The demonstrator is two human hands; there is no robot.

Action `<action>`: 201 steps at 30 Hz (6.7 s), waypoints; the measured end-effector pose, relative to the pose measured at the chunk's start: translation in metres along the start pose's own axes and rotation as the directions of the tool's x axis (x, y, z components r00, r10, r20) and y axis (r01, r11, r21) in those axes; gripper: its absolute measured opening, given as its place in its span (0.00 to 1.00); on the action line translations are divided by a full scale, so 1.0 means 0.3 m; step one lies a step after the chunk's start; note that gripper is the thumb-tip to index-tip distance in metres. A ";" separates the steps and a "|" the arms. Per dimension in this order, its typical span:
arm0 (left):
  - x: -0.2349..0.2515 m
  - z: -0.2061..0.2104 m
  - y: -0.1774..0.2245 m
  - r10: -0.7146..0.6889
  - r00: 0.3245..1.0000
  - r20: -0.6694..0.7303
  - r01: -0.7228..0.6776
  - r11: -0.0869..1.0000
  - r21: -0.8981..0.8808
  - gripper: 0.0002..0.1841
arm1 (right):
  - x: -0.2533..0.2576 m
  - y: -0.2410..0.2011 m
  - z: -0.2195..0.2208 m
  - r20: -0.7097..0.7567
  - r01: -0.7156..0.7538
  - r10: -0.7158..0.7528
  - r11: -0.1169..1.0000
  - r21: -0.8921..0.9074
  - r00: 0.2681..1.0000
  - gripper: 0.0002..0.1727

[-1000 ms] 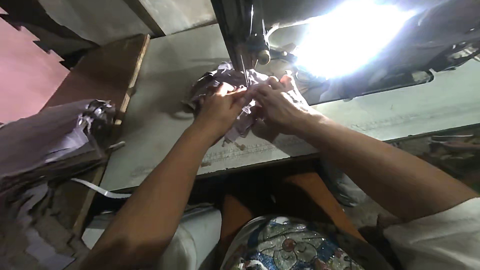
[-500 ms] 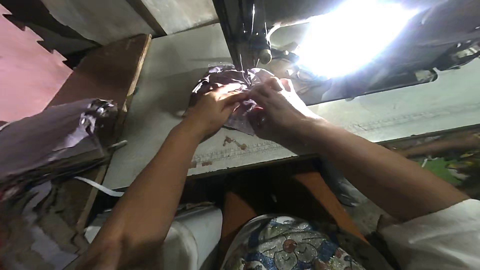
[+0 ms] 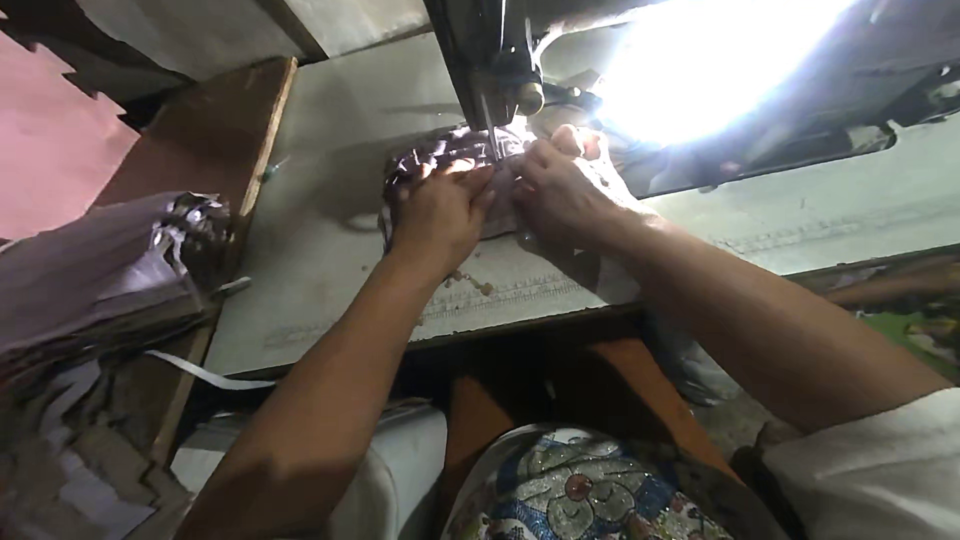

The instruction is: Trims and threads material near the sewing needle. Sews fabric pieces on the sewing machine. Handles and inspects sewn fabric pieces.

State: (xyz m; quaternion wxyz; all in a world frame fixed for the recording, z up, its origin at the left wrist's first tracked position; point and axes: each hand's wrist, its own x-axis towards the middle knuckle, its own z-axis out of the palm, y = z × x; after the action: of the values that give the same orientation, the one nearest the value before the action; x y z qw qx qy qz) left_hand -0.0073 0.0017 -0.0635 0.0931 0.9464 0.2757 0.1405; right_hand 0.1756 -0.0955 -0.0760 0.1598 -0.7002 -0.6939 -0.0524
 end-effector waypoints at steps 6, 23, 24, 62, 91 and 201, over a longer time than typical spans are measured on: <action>0.035 -0.036 0.011 -0.083 0.991 0.108 0.083 0.997 0.006 0.26 | 0.006 -0.004 -0.019 0.005 -0.079 0.080 0.996 -0.037 0.997 0.24; -0.001 -0.005 -0.039 0.106 0.994 0.011 -0.105 0.993 -0.061 0.21 | -0.015 -0.024 -0.007 0.007 -0.002 0.002 0.999 0.048 1.000 0.17; 0.002 -0.004 -0.033 0.077 0.997 0.028 -0.076 0.996 -0.039 0.21 | -0.010 -0.019 -0.004 0.005 -0.011 0.011 0.999 0.033 1.000 0.17; 0.079 -0.024 -0.069 -0.045 0.972 0.231 0.035 0.998 0.044 0.39 | -0.013 -0.019 -0.060 -0.024 -0.186 0.185 0.979 -0.085 0.982 0.23; -0.554 -0.579 -0.469 -0.543 0.839 -0.029 0.543 0.836 0.083 0.25 | -0.040 -0.314 -0.131 -0.022 0.335 -0.336 0.928 0.160 0.942 0.16; -0.685 -0.868 -0.489 -0.724 0.670 -0.166 0.740 0.668 0.072 0.15 | 0.540 -1.009 0.060 0.027 0.527 -0.564 0.786 0.322 0.825 0.12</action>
State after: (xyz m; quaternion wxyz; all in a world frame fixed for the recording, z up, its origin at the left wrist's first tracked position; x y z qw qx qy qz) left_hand -0.3287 0.0366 0.1010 0.0611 0.7492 0.6464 0.1307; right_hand -0.1211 0.0603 0.0007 0.1998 -0.4386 -0.8746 0.0527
